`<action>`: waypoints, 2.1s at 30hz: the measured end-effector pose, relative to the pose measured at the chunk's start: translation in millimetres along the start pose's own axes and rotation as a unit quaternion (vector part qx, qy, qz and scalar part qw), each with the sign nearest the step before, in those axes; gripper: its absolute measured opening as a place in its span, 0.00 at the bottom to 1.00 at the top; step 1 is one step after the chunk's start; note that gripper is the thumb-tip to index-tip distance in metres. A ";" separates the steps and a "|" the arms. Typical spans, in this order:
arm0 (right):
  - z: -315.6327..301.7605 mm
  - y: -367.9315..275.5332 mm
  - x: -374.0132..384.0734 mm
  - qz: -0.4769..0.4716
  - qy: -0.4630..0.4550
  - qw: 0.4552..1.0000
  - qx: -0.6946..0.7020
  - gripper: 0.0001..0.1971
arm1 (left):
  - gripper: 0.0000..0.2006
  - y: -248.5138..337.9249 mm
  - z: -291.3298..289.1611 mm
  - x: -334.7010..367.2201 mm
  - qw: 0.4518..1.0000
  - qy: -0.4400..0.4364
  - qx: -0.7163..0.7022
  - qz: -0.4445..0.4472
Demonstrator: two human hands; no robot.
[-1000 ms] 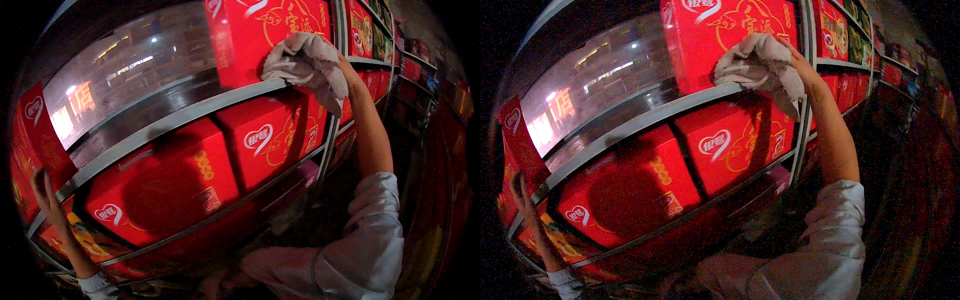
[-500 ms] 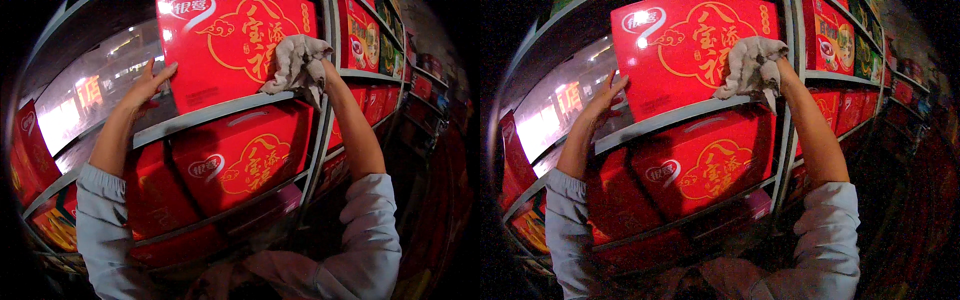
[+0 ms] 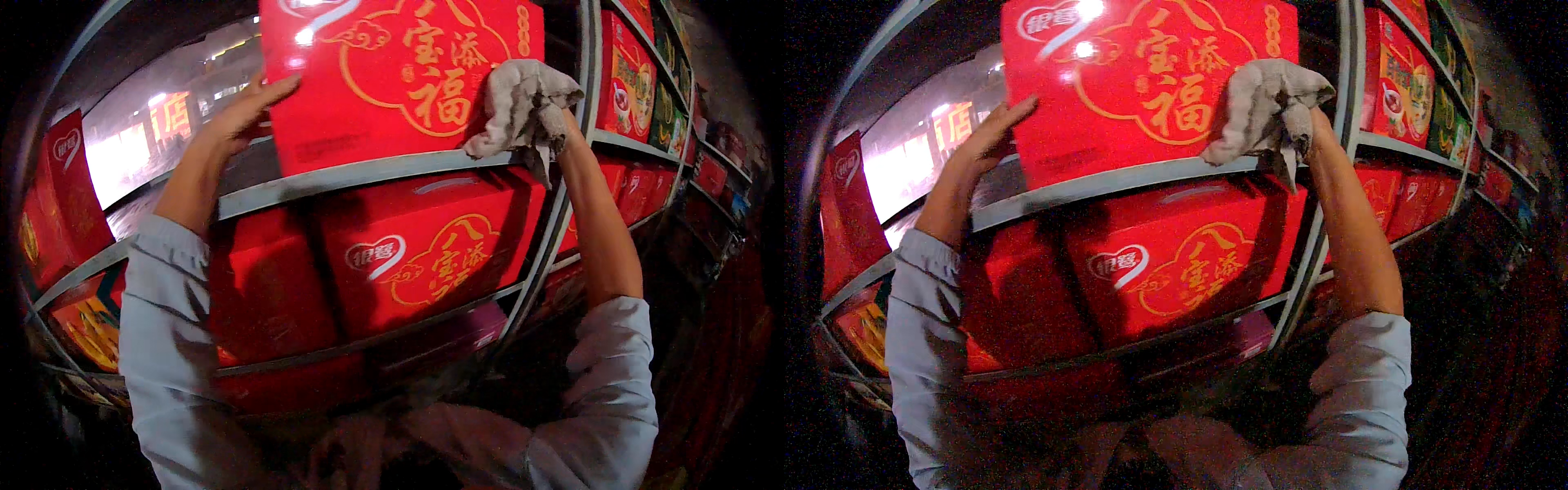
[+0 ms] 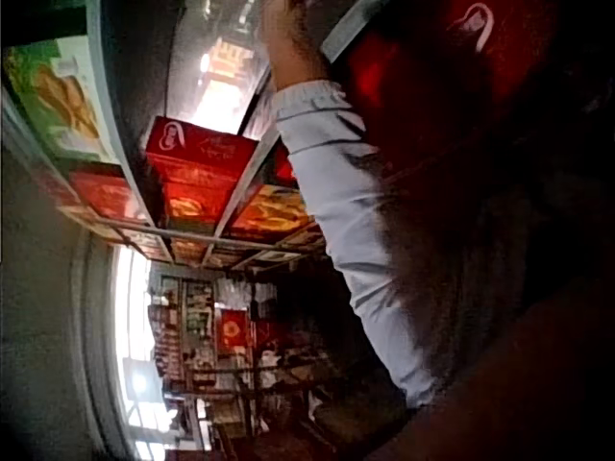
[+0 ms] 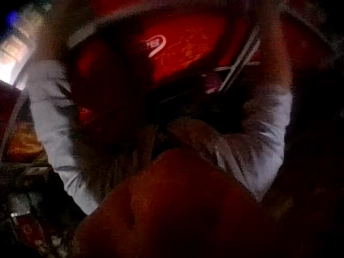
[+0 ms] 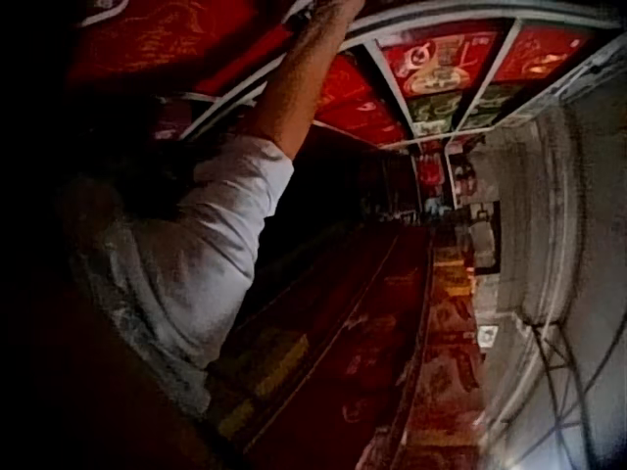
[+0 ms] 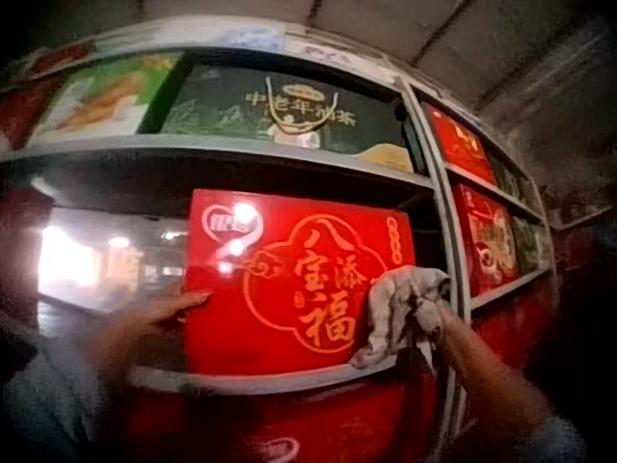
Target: The person wipes down the surfaces of metal grocery shelves and the tops of gift boxes with a cloth.
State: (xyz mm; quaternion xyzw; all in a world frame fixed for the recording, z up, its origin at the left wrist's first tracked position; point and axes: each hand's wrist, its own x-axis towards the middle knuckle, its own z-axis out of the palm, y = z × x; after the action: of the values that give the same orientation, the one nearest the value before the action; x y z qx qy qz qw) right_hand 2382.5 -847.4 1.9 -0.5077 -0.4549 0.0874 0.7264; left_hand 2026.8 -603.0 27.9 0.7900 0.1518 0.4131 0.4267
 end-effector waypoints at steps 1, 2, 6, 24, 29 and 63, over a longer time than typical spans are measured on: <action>-0.3 3.3 -1.6 -0.002 -0.030 1.000 -0.006 0.19 | 0.40 5.6 -12.9 -11.8 1.000 -0.012 -0.008 -0.003; -0.8 6.6 -2.9 -0.004 -0.060 0.998 -0.012 0.20 | 0.38 8.4 -26.2 -21.0 1.000 -0.025 -0.016 -0.005; 71.1 -6.1 -42.1 -0.006 -0.126 0.992 0.000 0.19 | 0.32 -0.2 -113.3 -58.5 0.993 0.107 -0.003 -0.042; 273.2 -18.2 -46.6 -0.364 -0.257 0.882 -0.153 0.18 | 0.16 -22.1 -157.6 -121.3 0.824 0.274 0.419 0.265; 172.8 -74.7 5.0 -0.363 -0.064 0.868 -0.333 0.13 | 0.06 -11.8 -113.3 -167.8 0.894 0.152 0.387 0.168; 127.9 127.2 174.4 -0.046 -0.512 0.763 -0.392 0.13 | 0.14 -98.2 -148.0 -213.3 0.688 0.261 0.638 0.226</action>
State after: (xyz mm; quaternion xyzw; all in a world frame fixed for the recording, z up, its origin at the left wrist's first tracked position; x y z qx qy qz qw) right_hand 2428.7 -600.9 6.8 -0.6062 -0.7767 0.1147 0.1269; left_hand 1791.5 -590.2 -118.7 0.7424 0.3009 0.4906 -0.3431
